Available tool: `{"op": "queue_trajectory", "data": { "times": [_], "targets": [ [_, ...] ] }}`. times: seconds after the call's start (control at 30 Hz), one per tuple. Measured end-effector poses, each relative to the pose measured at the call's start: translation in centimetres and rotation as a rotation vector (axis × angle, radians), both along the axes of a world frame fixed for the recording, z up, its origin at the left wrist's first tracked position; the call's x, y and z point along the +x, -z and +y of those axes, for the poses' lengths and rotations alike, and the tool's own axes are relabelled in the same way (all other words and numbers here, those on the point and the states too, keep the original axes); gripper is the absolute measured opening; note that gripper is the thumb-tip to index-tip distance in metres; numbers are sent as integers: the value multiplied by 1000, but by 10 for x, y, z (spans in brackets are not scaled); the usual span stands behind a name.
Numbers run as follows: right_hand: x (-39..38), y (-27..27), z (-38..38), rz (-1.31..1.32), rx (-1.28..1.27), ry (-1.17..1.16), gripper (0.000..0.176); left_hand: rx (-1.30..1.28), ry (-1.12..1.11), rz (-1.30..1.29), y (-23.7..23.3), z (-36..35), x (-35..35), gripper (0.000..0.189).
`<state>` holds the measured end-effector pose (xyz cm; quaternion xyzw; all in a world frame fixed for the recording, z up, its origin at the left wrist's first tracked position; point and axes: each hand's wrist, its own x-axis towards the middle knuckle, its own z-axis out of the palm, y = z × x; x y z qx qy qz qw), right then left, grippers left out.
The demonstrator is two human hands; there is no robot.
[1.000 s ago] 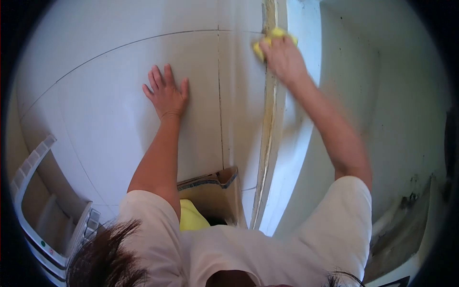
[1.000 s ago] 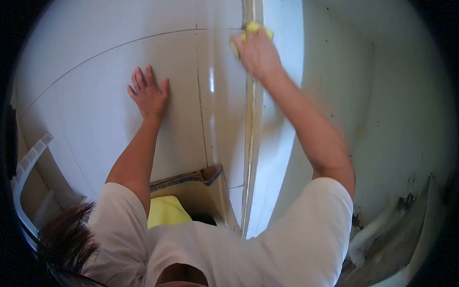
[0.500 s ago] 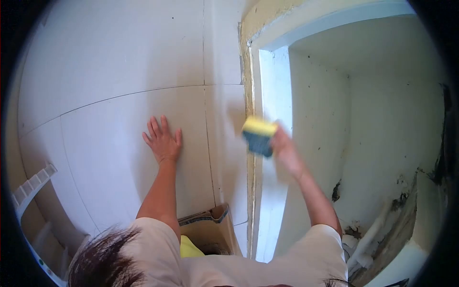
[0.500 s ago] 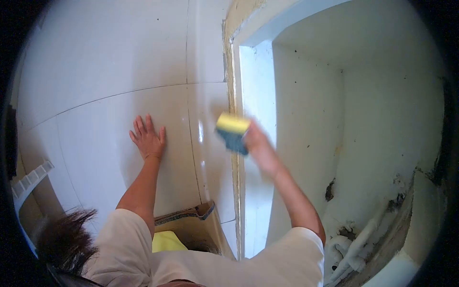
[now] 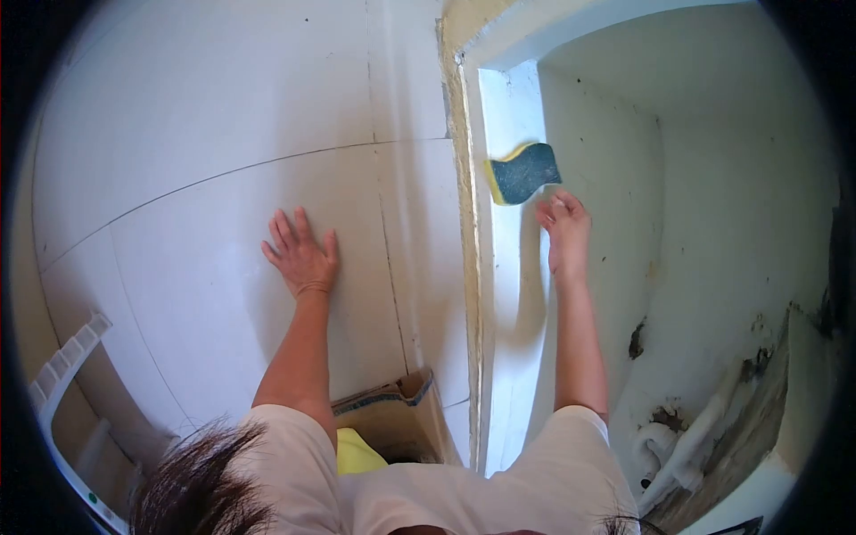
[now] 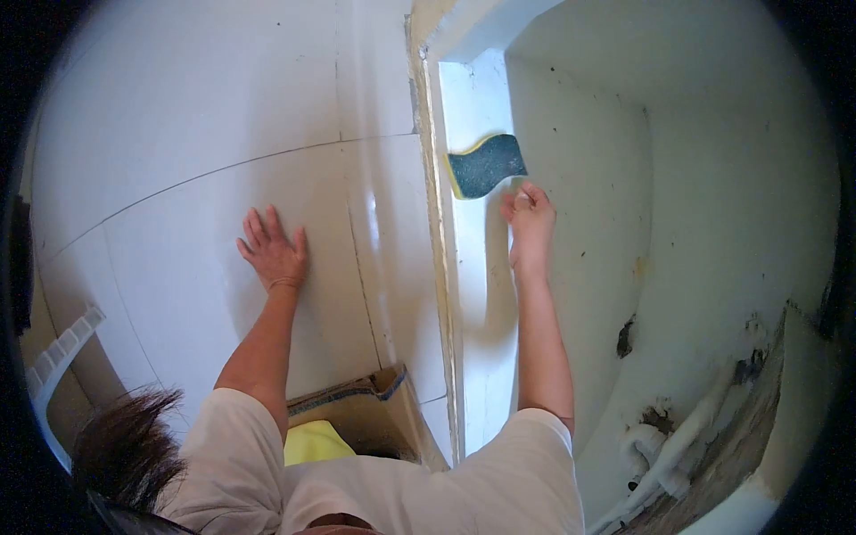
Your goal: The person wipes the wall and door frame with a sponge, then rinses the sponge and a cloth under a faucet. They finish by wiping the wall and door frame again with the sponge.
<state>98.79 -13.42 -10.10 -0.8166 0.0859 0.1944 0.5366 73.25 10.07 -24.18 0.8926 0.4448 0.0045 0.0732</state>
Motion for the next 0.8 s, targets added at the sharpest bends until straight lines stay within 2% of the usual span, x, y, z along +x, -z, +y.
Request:
{"op": "queue_trajectory", "data": {
  "times": [0.03,0.07,0.13,0.17,0.23,0.27,0.33,0.47,0.53,0.6,0.7,0.77,0.8],
  "targets": [
    [-10,-2,-3,-181,-257,-137,32,0,-5,10,0,-1,0,65],
    [-21,-7,-1,-181,-257,-134,32,-1,-2,9,1,-1,0,65],
    [-41,-14,11,-767,-771,-510,43,7,2,-17,1,1,0,64],
    [-45,-12,15,-774,-761,-508,43,17,-2,-20,1,1,0,64],
    [-47,-6,24,-997,-1071,-830,45,-37,-14,22,-3,1,0,65],
    [-41,-3,28,-1009,-1061,-825,45,-25,-19,16,-2,2,0,65],
    [-19,-1,34,-1098,-1023,-976,44,-32,-14,14,0,1,0,64],
    [24,4,42,-1178,-907,-954,43,-20,-11,-1,0,1,0,64],
    [41,1,50,-1240,-763,-889,44,-15,-10,-21,1,1,-1,64],
    [50,-23,71,-1281,-751,-850,43,-19,-13,-6,0,2,0,64],
    [64,-44,103,-1131,-655,-933,48,-41,-18,15,-4,2,1,64],
    [78,-43,126,-939,-672,-885,37,-61,-9,10,-6,1,4,64],
    [83,-35,133,-943,-679,-874,37,-58,-12,21,-6,1,4,64]
  ]
}}
